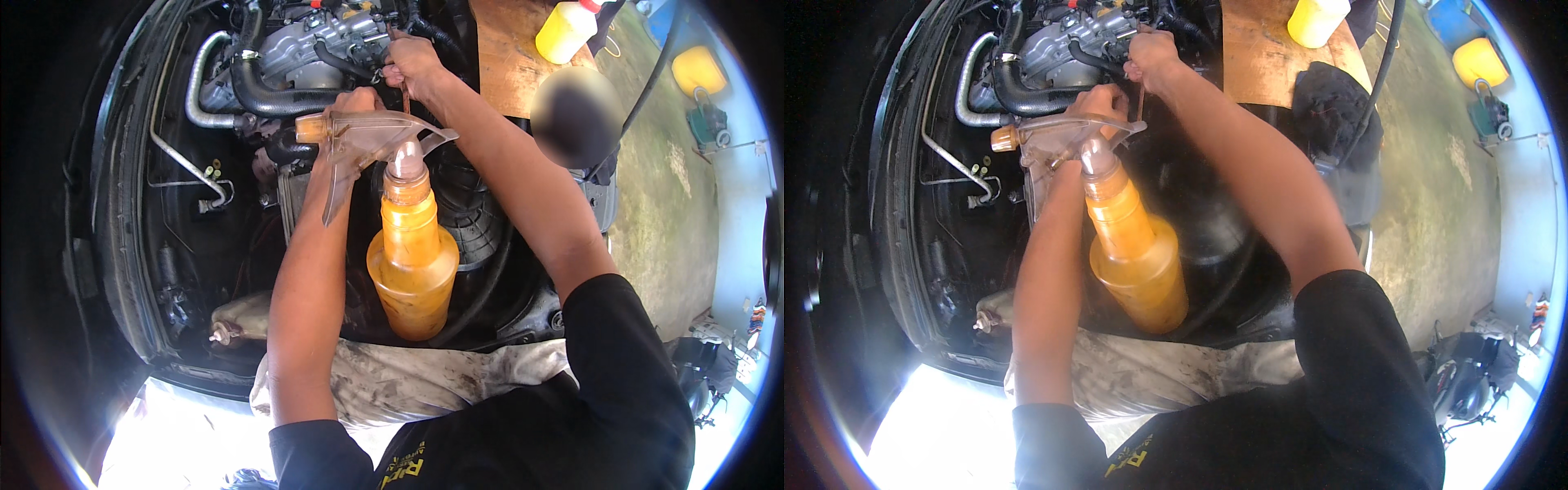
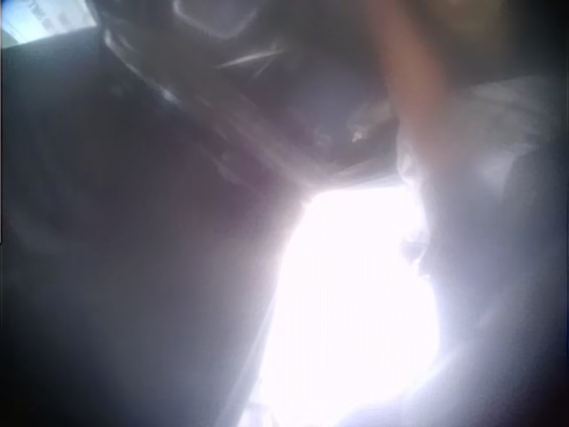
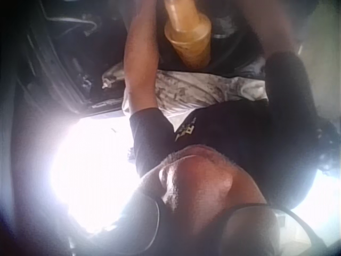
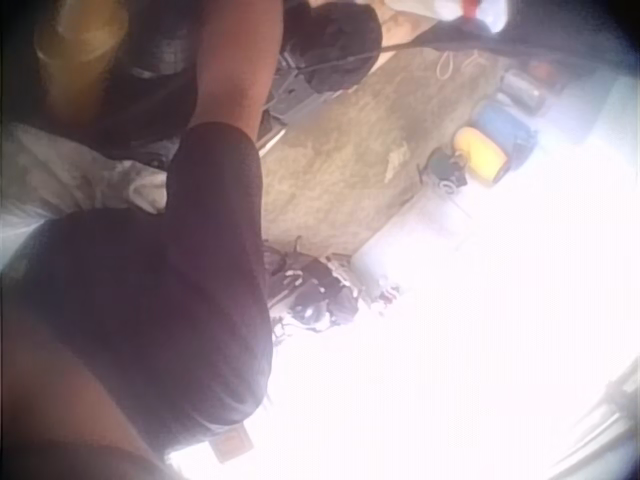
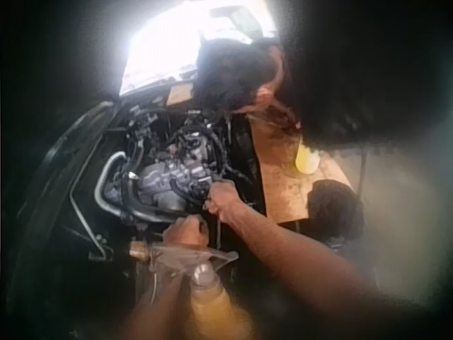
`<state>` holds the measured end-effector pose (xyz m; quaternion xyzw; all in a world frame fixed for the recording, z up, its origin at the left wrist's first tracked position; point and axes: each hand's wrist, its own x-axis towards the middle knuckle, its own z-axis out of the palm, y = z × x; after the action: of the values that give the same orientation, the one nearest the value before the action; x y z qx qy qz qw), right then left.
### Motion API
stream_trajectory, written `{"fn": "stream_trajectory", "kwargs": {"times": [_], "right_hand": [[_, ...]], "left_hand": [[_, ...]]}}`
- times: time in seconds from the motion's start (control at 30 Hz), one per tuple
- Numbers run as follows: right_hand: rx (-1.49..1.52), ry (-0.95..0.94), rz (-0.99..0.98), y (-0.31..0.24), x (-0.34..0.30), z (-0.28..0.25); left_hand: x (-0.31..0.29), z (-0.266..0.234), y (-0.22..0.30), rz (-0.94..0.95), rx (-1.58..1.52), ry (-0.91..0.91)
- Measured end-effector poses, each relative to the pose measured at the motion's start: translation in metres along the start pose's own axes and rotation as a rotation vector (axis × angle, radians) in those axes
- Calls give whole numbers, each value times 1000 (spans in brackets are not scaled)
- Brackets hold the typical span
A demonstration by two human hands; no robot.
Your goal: The person places a rag over the front of the car, then pulls out the engine dipstick, wipes it with a cloth, reinserts it, and pulls it out again to check the oil level. The person holds the dipstick to inspect the oil residue.
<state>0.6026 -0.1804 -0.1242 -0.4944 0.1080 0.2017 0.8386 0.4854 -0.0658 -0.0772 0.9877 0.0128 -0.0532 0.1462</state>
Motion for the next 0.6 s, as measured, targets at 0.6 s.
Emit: {"fn": "stream_trajectory", "kwargs": {"times": [0.6], "right_hand": [[-86,100,103,-3,6,9]], "left_hand": [[3,11,-12,79,-128,52]]}}
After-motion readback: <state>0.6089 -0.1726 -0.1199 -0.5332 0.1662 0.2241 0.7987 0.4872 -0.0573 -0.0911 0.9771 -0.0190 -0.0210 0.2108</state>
